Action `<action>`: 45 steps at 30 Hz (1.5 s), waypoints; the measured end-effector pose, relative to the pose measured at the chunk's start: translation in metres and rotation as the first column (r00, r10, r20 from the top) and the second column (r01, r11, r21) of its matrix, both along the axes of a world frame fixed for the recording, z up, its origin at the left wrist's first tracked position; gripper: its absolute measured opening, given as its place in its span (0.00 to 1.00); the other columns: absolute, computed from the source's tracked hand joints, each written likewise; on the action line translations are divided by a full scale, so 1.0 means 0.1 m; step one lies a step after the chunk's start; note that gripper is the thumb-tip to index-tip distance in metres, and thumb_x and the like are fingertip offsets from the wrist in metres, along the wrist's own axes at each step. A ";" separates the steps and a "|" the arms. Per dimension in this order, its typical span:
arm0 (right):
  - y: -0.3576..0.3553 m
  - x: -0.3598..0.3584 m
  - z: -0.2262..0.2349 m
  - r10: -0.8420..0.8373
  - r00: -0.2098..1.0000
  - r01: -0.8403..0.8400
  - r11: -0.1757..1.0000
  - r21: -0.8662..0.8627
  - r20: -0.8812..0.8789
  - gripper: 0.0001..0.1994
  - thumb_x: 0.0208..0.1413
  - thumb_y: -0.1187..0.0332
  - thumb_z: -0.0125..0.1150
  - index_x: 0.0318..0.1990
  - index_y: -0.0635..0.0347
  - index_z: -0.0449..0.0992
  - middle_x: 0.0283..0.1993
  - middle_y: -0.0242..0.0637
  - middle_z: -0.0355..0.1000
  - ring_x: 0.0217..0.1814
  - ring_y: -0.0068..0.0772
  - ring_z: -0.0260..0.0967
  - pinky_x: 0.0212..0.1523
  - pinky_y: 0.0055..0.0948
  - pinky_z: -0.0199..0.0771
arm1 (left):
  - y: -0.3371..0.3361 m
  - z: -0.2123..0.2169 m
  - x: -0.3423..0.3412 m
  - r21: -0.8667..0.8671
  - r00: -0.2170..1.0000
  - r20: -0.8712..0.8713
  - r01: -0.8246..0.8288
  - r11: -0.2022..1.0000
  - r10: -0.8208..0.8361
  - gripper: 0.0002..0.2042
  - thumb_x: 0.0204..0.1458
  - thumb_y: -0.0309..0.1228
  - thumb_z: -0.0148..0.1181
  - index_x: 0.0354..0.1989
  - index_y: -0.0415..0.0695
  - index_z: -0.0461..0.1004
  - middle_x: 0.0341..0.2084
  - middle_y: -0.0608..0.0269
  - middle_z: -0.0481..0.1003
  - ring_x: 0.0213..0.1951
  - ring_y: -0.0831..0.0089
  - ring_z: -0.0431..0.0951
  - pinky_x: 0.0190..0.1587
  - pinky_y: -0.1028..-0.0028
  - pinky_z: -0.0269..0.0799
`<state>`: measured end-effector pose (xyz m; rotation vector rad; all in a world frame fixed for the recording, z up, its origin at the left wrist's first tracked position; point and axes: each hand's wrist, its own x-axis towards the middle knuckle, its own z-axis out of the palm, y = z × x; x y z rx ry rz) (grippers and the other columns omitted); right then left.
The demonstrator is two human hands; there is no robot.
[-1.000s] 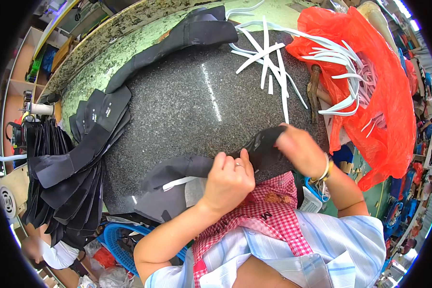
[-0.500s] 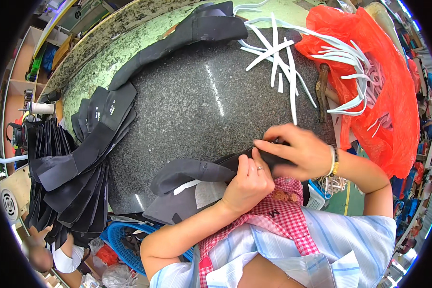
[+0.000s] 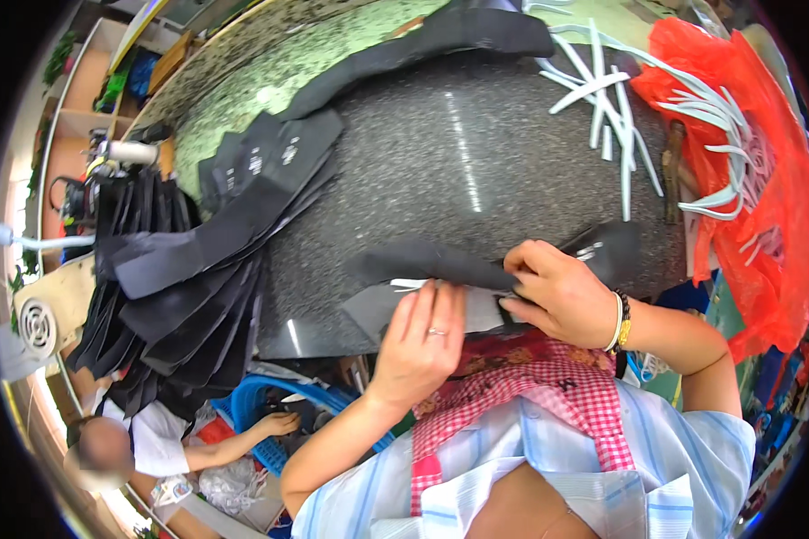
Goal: The person applies white adhesive tape to the edges of black shoe components by hand. They pick up each piece, align and press the tape firmly along the curved edge, and stack the finished parts.
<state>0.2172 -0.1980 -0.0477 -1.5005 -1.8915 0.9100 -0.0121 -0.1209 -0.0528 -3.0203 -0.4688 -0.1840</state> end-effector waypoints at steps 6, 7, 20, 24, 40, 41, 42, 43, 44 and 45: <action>0.25 -0.39 0.09 -0.121 0.993 0.120 0.993 0.019 -0.001 0.12 0.52 0.75 0.60 0.44 0.65 0.79 0.44 0.43 0.71 0.45 0.45 0.70 0.47 0.37 0.73 | -0.25 -0.28 -0.07 -0.109 0.973 0.180 -0.123 0.986 0.142 0.17 0.46 0.27 0.56 0.46 0.34 0.77 0.48 0.48 0.74 0.52 0.53 0.74 0.56 0.58 0.71; 0.28 -0.42 0.07 -0.115 0.993 0.115 0.993 0.016 0.005 0.12 0.52 0.75 0.60 0.44 0.65 0.79 0.44 0.43 0.71 0.45 0.45 0.70 0.47 0.37 0.73 | -0.27 -0.29 -0.07 -0.142 0.955 0.233 -0.153 0.978 0.183 0.18 0.46 0.26 0.57 0.47 0.34 0.77 0.49 0.47 0.74 0.51 0.52 0.75 0.55 0.57 0.72; 0.11 -0.58 -0.13 0.068 0.981 -0.121 0.947 0.297 0.184 0.20 0.43 0.75 0.60 0.47 0.68 0.76 0.48 0.44 0.76 0.42 0.39 0.73 0.45 0.34 0.75 | -0.05 0.08 -0.44 -0.630 0.834 0.124 -0.352 0.692 0.538 0.23 0.40 0.38 0.74 0.45 0.42 0.79 0.45 0.56 0.78 0.48 0.50 0.75 0.54 0.56 0.69; 0.05 -0.62 -0.11 0.095 0.904 -0.234 0.926 0.297 0.416 0.21 0.46 0.70 0.56 0.49 0.68 0.75 0.54 0.43 0.71 0.46 0.36 0.69 0.48 0.33 0.71 | 0.52 0.15 -0.47 -0.974 0.537 -0.213 -0.047 -0.223 0.817 0.10 0.55 0.33 0.68 0.35 0.39 0.76 0.28 0.63 0.79 0.29 0.80 0.77 0.32 0.79 0.72; 0.12 -0.76 0.00 0.191 0.828 -0.311 0.939 0.148 0.528 0.27 0.46 0.63 0.62 0.56 0.60 0.71 0.67 0.41 0.63 0.46 0.36 0.63 0.42 0.35 0.66 | 0.61 -0.06 -0.60 -0.930 0.618 0.112 -0.211 0.302 0.778 0.11 0.51 0.19 0.64 0.23 0.40 0.67 0.30 0.61 0.75 0.31 0.80 0.74 0.36 0.79 0.73; 0.14 -0.78 0.04 0.186 0.832 -0.303 0.942 0.148 0.522 0.27 0.46 0.63 0.62 0.56 0.60 0.71 0.67 0.41 0.63 0.46 0.36 0.63 0.42 0.35 0.66 | 0.62 -0.06 -0.58 -0.929 0.624 0.106 -0.214 0.301 0.774 0.11 0.51 0.19 0.64 0.23 0.40 0.67 0.30 0.61 0.75 0.31 0.80 0.74 0.36 0.79 0.73; 0.19 -0.81 0.11 0.210 0.829 -0.273 0.961 0.048 0.519 0.30 0.45 0.64 0.64 0.59 0.60 0.69 0.69 0.39 0.61 0.46 0.36 0.64 0.40 0.36 0.66 | 0.63 -0.06 -0.56 -0.854 0.674 0.136 -0.293 0.431 0.727 0.11 0.49 0.18 0.65 0.22 0.40 0.67 0.29 0.62 0.74 0.30 0.79 0.73 0.34 0.79 0.72; 0.25 -0.86 0.17 0.234 0.829 -0.242 0.969 -0.052 0.508 0.33 0.44 0.64 0.65 0.62 0.59 0.68 0.70 0.36 0.59 0.47 0.36 0.64 0.39 0.37 0.67 | 0.65 -0.05 -0.54 -0.752 0.725 0.150 -0.358 0.554 0.672 0.11 0.47 0.18 0.65 0.22 0.39 0.67 0.28 0.63 0.72 0.29 0.79 0.73 0.33 0.79 0.72; 0.30 -0.95 0.20 0.223 0.797 -0.213 0.973 -0.084 0.561 0.42 0.37 0.65 0.70 0.67 0.54 0.64 0.74 0.27 0.55 0.44 0.37 0.64 0.37 0.37 0.67 | 0.65 -0.05 -0.53 -0.740 0.745 0.172 -0.334 0.584 0.644 0.10 0.44 0.18 0.66 0.23 0.38 0.67 0.28 0.61 0.72 0.27 0.77 0.72 0.31 0.77 0.71; 0.32 -1.01 0.21 0.215 0.807 -0.203 0.976 -0.084 0.550 0.42 0.37 0.65 0.70 0.67 0.54 0.64 0.74 0.27 0.55 0.44 0.37 0.64 0.37 0.37 0.67 | 0.65 -0.04 -0.53 -0.737 0.755 0.161 -0.336 0.586 0.635 0.10 0.44 0.18 0.66 0.23 0.38 0.67 0.28 0.61 0.72 0.27 0.77 0.72 0.31 0.77 0.71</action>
